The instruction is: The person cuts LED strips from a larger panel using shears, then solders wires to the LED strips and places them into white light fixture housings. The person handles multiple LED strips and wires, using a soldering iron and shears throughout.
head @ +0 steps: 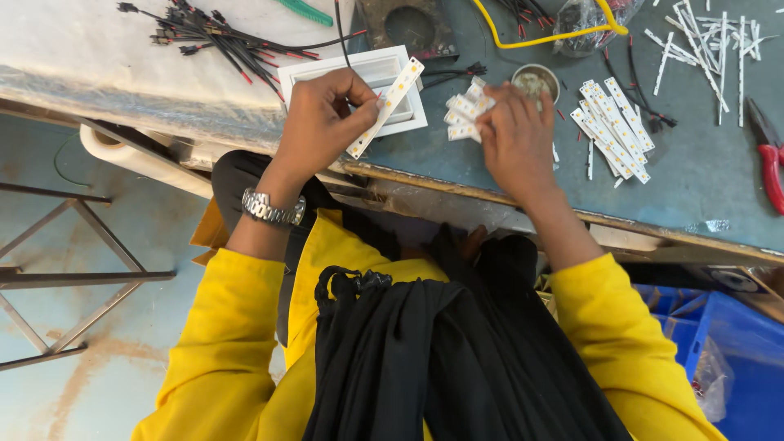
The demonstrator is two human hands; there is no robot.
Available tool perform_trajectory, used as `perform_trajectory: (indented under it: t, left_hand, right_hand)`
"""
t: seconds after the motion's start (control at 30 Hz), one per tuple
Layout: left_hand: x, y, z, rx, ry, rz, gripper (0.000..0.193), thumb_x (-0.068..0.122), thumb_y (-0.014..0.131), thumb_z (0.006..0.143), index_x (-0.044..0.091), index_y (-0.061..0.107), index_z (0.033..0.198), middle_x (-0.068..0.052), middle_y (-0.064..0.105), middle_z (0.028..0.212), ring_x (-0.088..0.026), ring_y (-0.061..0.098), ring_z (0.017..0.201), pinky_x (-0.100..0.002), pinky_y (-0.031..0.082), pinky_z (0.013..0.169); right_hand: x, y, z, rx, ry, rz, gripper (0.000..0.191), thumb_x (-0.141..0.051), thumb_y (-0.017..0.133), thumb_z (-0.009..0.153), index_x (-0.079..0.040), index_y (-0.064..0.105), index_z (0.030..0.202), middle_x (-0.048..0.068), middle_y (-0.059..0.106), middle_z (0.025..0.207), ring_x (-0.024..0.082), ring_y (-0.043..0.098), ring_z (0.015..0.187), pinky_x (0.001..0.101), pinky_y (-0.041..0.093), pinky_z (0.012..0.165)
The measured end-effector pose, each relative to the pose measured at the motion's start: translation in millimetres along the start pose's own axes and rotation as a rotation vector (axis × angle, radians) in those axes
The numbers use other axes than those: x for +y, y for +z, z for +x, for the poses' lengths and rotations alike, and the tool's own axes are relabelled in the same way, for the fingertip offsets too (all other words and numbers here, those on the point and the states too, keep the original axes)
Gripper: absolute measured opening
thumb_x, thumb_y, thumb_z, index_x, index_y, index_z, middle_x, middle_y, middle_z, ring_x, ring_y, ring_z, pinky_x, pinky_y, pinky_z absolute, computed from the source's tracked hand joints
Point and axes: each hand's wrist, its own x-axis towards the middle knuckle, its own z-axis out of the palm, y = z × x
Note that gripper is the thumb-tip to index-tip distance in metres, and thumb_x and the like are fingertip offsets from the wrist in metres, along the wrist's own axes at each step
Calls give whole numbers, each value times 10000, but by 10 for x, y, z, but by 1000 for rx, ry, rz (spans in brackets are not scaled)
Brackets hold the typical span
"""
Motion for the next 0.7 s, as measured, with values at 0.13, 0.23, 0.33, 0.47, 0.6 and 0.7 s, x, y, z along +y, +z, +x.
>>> perform_trajectory:
  t: [0.13, 0.23, 0.33, 0.47, 0.6, 0.7]
  left_hand:
    - [-7, -7, 53, -12, -16, -17, 138, 127, 749, 967, 7, 700, 921, 12, 703, 797, -4, 556, 621, -186, 443, 554]
    - [2, 8, 71, -14, 20, -9, 141, 128, 751, 971, 6, 703, 917, 12, 705, 800, -6, 560, 629, -186, 448, 560]
    - [-2, 23, 83, -10, 26, -10, 138, 120, 752, 959, 4, 703, 901, 8, 699, 783, -10, 558, 624, -188, 451, 559]
    - [-32, 23, 99, -14, 8, -153, 146, 130, 746, 966, 14, 688, 898, 20, 693, 782, 3, 576, 645, -183, 468, 574]
    - [-57, 25, 124, 17, -3, -154, 169, 154, 755, 949, 14, 694, 877, 11, 689, 748, -14, 565, 620, -203, 450, 550]
    - [-27, 35, 116, 29, 38, -56, 177, 164, 768, 933, 6, 713, 875, -7, 701, 745, -26, 583, 626, -212, 473, 567]
  right_hand:
    - [179, 56, 188, 74, -41, -72, 123, -119, 692, 1017, -90, 598, 1091, 75, 622, 1384, 330, 525, 1385, 603, 232, 1193]
    - [165, 29, 238, 116, -63, -104, 120, -93, 695, 985, -81, 616, 1074, 74, 624, 1391, 313, 525, 1380, 595, 235, 1193]
    - [108, -58, 242, 214, -100, -70, 116, -89, 732, 990, -81, 639, 1059, 78, 651, 1326, 313, 556, 1321, 540, 316, 1149]
    - [-90, -193, 112, 308, 49, 110, 71, -57, 764, 997, -43, 696, 1014, 92, 707, 1068, 303, 655, 1033, 420, 495, 904]
    - [-307, -259, -96, 167, 337, 368, 69, -80, 764, 965, -24, 759, 1005, 89, 743, 873, 159, 643, 701, 293, 476, 634]
    - [-408, -239, -213, 54, 567, 477, 161, -131, 792, 916, -33, 776, 1043, 78, 744, 796, 83, 636, 690, 248, 505, 646]
